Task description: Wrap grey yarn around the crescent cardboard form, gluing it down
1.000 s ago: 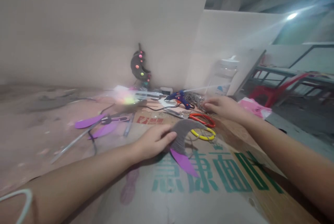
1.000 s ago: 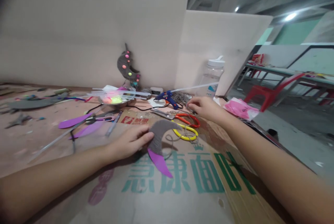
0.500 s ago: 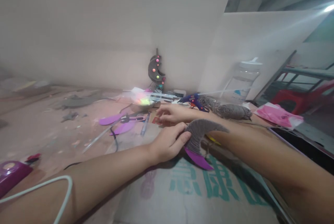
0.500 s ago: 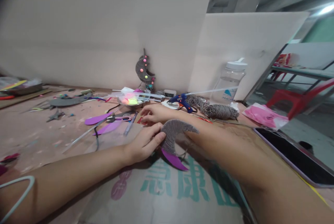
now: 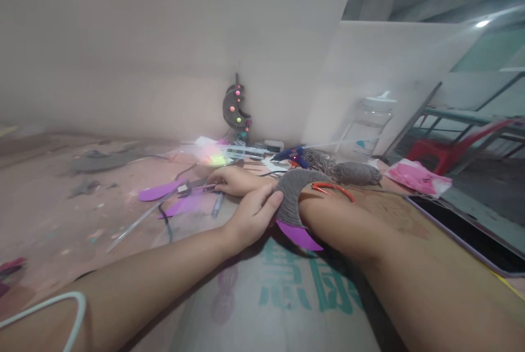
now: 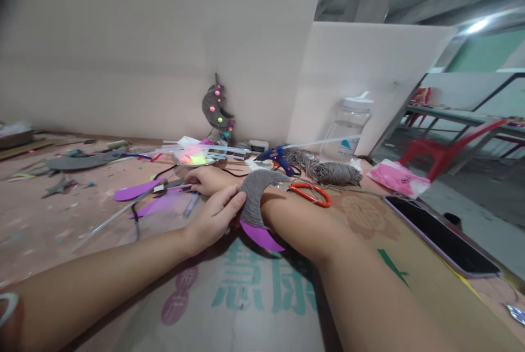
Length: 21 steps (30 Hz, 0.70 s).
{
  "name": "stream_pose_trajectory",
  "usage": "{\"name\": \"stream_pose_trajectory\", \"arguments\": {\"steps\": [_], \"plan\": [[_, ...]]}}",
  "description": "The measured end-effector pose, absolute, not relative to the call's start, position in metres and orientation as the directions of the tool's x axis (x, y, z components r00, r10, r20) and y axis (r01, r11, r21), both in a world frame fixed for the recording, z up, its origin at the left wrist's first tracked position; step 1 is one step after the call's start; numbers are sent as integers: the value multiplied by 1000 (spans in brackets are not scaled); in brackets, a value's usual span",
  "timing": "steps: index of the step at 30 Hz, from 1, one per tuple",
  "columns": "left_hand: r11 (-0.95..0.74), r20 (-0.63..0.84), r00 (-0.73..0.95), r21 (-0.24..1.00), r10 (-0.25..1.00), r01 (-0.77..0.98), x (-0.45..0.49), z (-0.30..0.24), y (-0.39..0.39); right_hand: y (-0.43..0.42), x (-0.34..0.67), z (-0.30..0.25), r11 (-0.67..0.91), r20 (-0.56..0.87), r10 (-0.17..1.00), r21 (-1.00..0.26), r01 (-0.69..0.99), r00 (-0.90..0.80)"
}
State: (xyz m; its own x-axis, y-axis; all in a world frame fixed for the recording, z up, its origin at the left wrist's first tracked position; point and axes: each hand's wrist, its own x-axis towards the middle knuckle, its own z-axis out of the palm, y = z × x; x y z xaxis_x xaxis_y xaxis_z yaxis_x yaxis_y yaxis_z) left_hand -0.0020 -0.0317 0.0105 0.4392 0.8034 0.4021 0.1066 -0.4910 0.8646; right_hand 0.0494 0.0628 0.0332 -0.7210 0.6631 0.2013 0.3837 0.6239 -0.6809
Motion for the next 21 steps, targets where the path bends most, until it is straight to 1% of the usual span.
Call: {"name": "stream_pose_trajectory", "arguments": {"steps": [3,6,8,10,13,14,15,16,18,21], "plan": [[-510,412,439,850,799,131,-2,11,-33,65,52,43,589,204,684,-722,364,-701],[-513,406,444,846,799,149,-2,11,-33,69,62,59,508,267,789,-791,342,-553],[-501,399,434,852,808,150,-1,11,-32,72,75,73,433,277,855,-846,311,-438],[-457,368,416,879,832,135,0,10,-31,72,95,88,363,258,897,-893,265,-360],[-324,265,405,942,875,83,2,8,-27,59,135,111,306,253,932,-933,189,-260],[-279,232,403,959,885,60,2,7,-26,51,149,118,272,247,950,-955,121,-189],[-239,204,400,970,893,40,3,7,-25,42,163,123,280,270,954,-957,69,-132],[-208,182,395,978,900,23,3,6,-23,32,177,126,298,290,949,-953,54,-126],[-161,147,388,987,910,4,4,5,-21,8,199,126,296,274,945,-949,112,-177],[-119,108,402,993,909,1,4,4,-18,-30,219,109,200,139,955,-955,220,-263]]}}
